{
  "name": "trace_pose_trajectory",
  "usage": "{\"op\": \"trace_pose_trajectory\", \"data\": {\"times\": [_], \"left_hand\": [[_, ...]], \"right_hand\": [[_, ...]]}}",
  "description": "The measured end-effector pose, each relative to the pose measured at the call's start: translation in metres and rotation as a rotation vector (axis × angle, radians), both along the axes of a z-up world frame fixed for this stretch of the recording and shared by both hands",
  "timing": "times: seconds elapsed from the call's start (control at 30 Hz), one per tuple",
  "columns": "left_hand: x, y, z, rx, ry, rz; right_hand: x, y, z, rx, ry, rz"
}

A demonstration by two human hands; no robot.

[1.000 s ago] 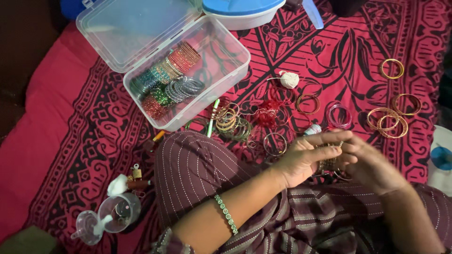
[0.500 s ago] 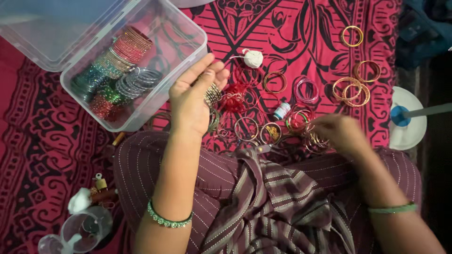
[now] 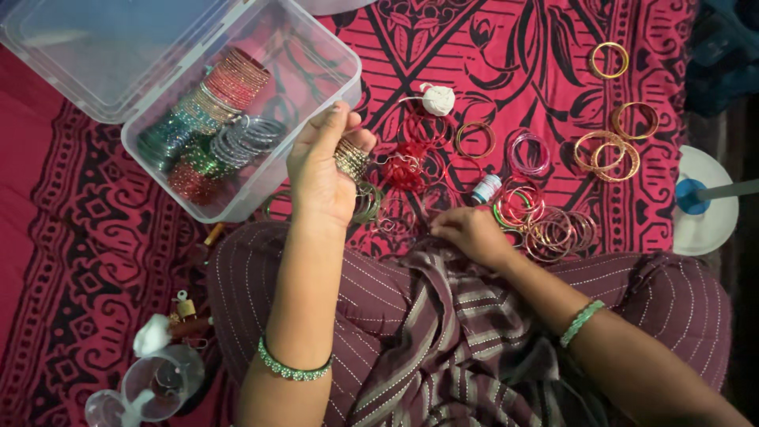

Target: The person sits on a patterned mat and organizes various bangles. They open a blue container, sort through gold bangles, and place them into a white container. They then tie a bundle of bangles with a white string and place it into a clear plastic box.

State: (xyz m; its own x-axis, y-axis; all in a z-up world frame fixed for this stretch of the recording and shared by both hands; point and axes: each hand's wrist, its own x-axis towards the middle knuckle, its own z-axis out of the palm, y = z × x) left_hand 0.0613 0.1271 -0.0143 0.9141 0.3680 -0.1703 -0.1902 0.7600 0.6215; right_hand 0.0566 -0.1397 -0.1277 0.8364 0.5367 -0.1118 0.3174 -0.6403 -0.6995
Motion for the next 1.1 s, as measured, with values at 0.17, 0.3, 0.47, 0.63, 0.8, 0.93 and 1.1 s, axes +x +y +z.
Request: {"op": "trace_pose_trajectory", "data": {"times": [0.17,0.3,0.47,0.63,0.8,0.93,1.1], "left_hand": [[0.000,0.013,0.007,-0.186,0.013,-0.072],[0.036,0.034,0.018,-0.001,-0.147,-0.055],[0.096,0.067,0.025,0.092,-0.378,-0.006],[0.106,0.083,0.002,-0.091,-0.450,-0.024],[0.113,0.096,-0.009,-0.212,-0.420,-0.003],[0.115,0.105,-0.019,-0.200,-0.445,-0.067],[0.119,0.100,-0.028,-0.057,-0.379,-0.068]], "right_hand": [[0.006,-0.005,0.000,0.048,-0.142,0.192],[-0.008,0.004,0.015,0.013,-0.382,0.247],[0.038,0.017,0.056,0.195,-0.042,-0.171],[0.164,0.082,0.107,0.323,-0.346,-0.407],[0.309,0.190,0.196,0.307,-0.952,-0.125],[0.401,0.257,0.258,-0.044,-0.938,0.128],[0.402,0.241,0.246,0.056,-0.477,0.191]]}}
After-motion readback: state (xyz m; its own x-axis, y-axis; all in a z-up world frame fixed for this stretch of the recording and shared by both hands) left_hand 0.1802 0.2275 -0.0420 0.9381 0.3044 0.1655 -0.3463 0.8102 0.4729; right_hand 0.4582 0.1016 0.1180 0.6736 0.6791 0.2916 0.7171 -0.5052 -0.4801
